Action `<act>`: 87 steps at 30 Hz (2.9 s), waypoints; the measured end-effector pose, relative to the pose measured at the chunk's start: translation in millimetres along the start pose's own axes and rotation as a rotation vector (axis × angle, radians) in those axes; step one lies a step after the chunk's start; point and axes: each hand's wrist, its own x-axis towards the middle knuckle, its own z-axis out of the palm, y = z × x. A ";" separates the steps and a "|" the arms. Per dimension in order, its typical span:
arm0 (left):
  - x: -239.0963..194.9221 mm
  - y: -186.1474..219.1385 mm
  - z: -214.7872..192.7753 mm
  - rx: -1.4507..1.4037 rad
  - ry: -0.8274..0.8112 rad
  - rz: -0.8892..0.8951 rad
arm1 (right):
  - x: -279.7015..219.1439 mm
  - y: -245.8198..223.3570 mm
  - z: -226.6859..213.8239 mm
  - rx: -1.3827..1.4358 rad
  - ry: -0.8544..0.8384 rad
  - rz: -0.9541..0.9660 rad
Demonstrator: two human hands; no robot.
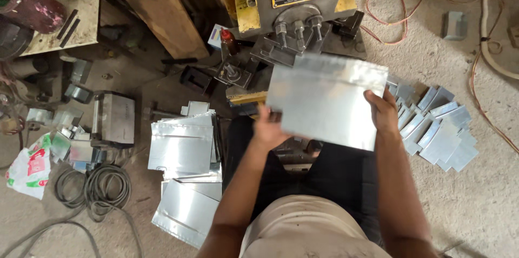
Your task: The person places metal sheets one by one into a hydraulic press to bend their edges, then stacks the finished pieces onto a pile on the floor.
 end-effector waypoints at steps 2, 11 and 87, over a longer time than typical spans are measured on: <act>-21.7 12.0 0.9 -0.109 0.090 0.068 | -7.3 0.9 -12.1 -0.084 -0.021 0.170; -65.2 33.1 34.9 0.372 0.684 0.127 | 19.3 -20.8 65.1 0.317 -0.158 0.531; 74.6 -41.0 -11.2 0.194 1.063 0.227 | -28.6 -34.7 77.9 0.099 0.242 0.306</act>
